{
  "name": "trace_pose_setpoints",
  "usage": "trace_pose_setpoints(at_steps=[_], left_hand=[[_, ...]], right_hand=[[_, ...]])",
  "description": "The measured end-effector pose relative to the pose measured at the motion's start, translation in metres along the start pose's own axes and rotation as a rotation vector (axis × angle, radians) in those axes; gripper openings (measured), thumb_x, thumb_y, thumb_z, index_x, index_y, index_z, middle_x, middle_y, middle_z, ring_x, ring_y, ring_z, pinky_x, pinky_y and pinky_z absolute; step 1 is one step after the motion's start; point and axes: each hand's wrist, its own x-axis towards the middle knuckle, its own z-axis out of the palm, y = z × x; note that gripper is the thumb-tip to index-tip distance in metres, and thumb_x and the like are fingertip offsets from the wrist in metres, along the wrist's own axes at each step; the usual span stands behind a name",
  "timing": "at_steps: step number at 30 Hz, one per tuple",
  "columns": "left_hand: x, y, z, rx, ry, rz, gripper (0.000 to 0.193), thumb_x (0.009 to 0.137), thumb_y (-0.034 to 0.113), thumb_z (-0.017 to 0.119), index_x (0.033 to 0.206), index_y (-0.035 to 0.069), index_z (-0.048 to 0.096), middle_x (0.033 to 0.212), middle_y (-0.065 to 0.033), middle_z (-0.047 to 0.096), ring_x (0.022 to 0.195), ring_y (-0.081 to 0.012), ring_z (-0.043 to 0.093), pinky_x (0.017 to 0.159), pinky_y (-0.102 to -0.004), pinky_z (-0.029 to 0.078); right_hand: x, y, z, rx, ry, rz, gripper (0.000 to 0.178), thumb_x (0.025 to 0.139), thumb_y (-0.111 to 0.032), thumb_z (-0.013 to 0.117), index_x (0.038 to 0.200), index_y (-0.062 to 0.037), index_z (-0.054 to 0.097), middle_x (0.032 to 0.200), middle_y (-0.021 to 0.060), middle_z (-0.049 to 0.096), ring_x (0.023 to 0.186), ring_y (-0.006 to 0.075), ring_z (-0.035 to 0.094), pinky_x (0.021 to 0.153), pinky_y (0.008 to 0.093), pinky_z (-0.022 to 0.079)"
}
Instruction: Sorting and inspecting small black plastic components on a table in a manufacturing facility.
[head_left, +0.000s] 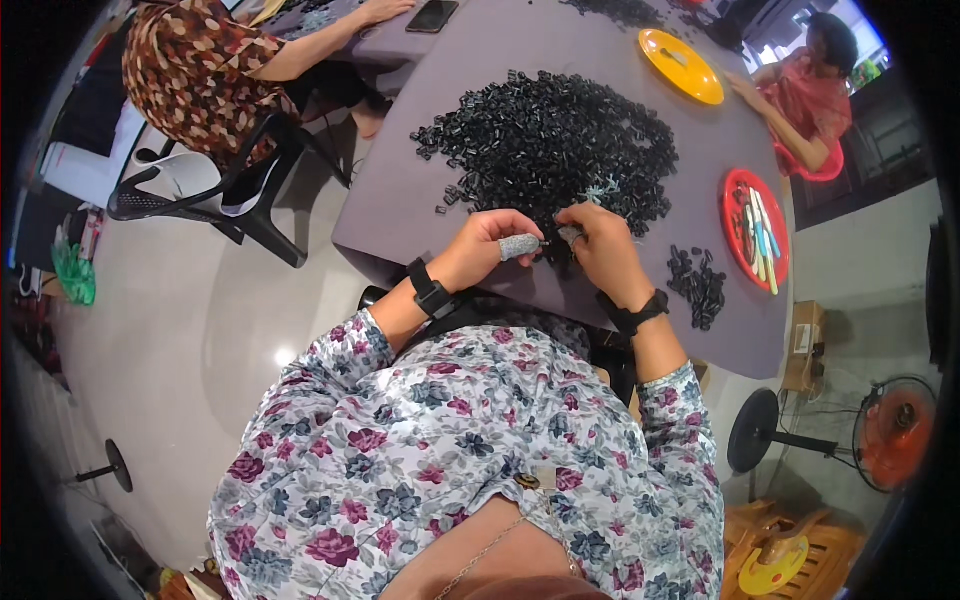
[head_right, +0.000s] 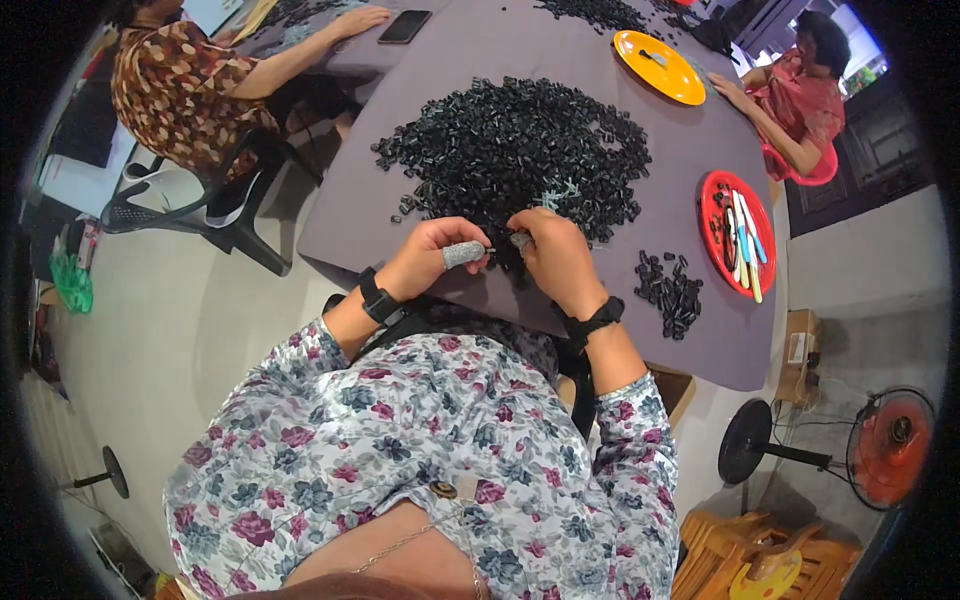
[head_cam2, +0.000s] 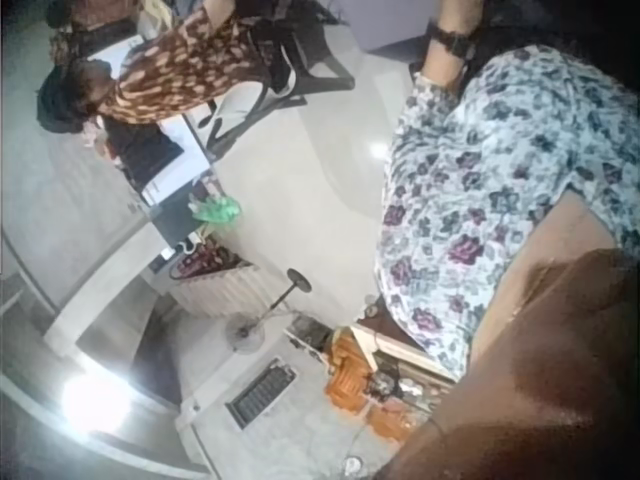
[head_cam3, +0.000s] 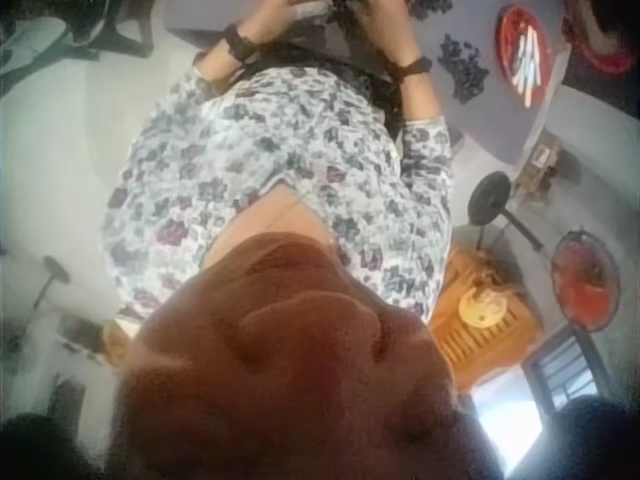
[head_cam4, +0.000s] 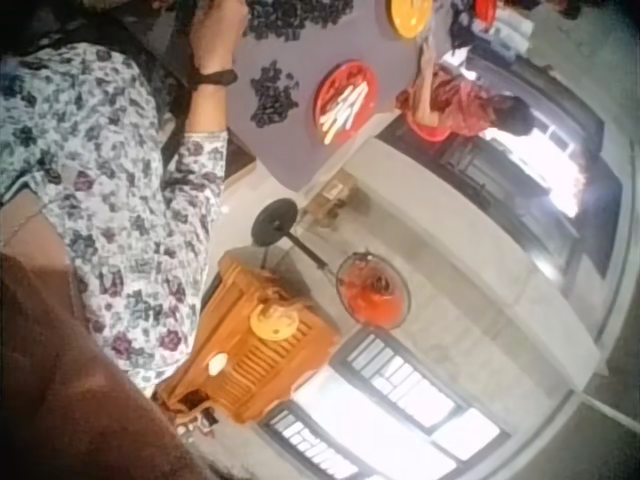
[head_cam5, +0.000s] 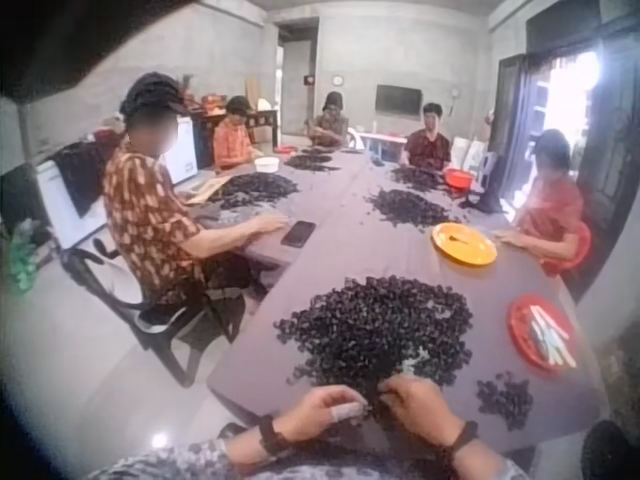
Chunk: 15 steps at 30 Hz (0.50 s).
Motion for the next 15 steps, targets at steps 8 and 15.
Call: trace_pose_setpoints(at_steps=[8,15], left_hand=[[0.0,-0.008,-0.005,-0.01,-0.007,0.006,0.013,0.102,0.005,0.064,0.113,0.001,0.07,0.097,-0.0055,0.072,0.084,-0.0102,0.065,0.08,-0.0252,0.054],[-0.001,-0.006,-0.003,-0.028,-0.003,-0.004,0.013,0.102,0.005,0.064,0.113,0.0,0.069,0.097,-0.0061,0.072,0.084,-0.0105,0.065,0.081,-0.0257,0.054]], right_hand=[[0.003,0.001,-0.009,0.466,-0.054,0.429,0.034,0.086,0.011,0.056,0.116,0.0027,0.069,0.094,0.012,0.074,0.071,0.0168,0.072,0.065,0.03,0.056],[0.0,-0.002,-0.017,0.443,-0.031,0.416,0.038,0.088,0.009,0.053,0.122,-0.0008,0.069,0.115,0.0105,0.073,0.083,0.0141,0.072,0.069,0.0262,0.056]])
